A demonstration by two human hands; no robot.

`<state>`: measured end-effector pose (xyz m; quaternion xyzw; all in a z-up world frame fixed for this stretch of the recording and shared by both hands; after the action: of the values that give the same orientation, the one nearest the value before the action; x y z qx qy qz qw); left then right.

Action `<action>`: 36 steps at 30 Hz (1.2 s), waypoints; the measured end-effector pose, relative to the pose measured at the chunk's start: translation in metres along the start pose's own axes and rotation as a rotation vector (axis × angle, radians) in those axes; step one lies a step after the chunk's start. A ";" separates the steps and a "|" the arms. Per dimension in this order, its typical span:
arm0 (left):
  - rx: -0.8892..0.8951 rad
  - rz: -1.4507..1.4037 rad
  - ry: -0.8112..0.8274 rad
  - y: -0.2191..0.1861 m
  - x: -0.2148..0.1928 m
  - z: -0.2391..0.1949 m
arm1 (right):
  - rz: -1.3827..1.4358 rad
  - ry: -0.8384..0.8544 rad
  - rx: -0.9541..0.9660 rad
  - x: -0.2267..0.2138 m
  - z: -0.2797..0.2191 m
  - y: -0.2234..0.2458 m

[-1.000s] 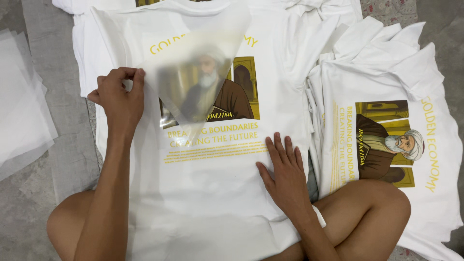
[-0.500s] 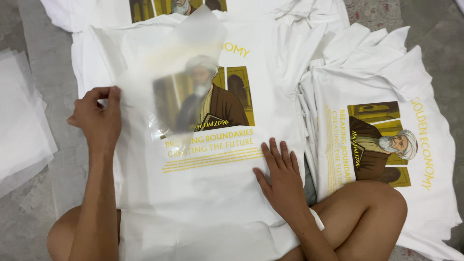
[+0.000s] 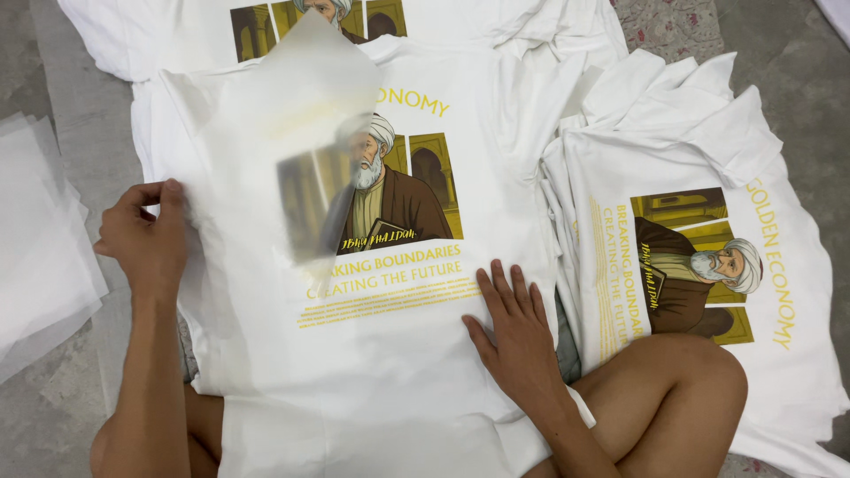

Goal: The person sits on a mat and peels the clear transfer paper backing off of printed designs on white t-shirts. They handle the shirts one at a time, smooth the design, peel the backing, and place the finished shirts into a stack.

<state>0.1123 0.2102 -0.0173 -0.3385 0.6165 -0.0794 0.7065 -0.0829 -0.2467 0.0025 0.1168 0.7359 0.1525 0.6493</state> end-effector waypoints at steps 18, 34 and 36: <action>-0.106 -0.053 -0.063 0.032 -0.051 0.016 | -0.001 0.033 0.025 0.006 0.000 -0.004; -0.192 -0.103 -0.129 0.068 -0.085 0.017 | 0.004 0.023 0.022 0.006 0.001 -0.004; -0.171 -0.150 -0.138 0.083 -0.084 0.024 | 0.004 0.019 0.022 0.005 0.001 -0.004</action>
<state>0.0904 0.3269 0.0038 -0.4471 0.5438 -0.0557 0.7080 -0.0820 -0.2485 -0.0040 0.1240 0.7434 0.1467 0.6406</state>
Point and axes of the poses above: each hand's wrist, its own z-axis towards the middle knuckle, its own x-axis out of the palm, y = z × x, the point moved 7 cm from there along z, towards the middle knuckle, and after that the axes turned 3 degrees about z, right-handed, at the moved point
